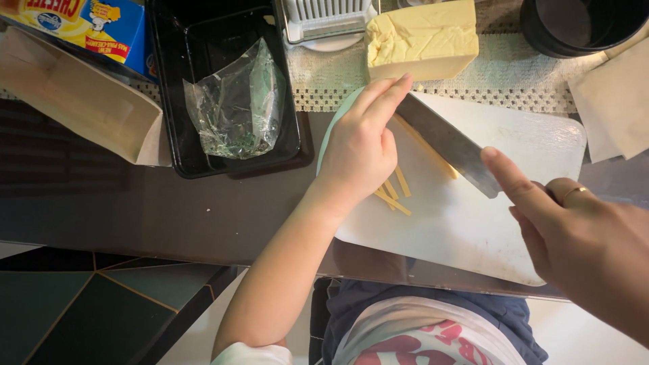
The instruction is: Cutting cheese into strips and wrapping them in spring roll wrappers.
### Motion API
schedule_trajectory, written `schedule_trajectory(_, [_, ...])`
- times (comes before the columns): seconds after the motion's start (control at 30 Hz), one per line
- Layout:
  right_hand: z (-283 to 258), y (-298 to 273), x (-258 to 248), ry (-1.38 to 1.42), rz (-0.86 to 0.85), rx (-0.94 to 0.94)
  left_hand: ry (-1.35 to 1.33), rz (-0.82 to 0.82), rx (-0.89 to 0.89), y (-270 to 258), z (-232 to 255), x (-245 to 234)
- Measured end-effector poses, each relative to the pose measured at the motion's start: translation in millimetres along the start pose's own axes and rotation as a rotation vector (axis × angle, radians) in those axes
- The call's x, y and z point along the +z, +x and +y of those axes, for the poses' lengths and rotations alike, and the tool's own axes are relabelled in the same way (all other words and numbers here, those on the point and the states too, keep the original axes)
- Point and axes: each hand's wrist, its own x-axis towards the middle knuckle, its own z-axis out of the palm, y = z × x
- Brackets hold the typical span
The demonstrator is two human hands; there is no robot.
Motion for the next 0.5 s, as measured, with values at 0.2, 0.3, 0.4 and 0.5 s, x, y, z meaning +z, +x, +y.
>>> schedule_trajectory(0.2, [-2,-6,8,-0.020,0.018,-0.002,-0.008,-0.013,0.006,1,5,2])
schedule_trajectory(0.3, [2,-10,16,-0.007,0.107,-0.064,0.055,0.008,0.013,-1,11,8])
schedule_trajectory(0.4, [1,-8,4,0.034,0.097,-0.028,0.089,-0.023,-0.009,2,18,11])
schedule_trajectory(0.5, [17,-4,7,0.267,0.087,-0.068,-0.007,0.065,0.042,-2,23,10])
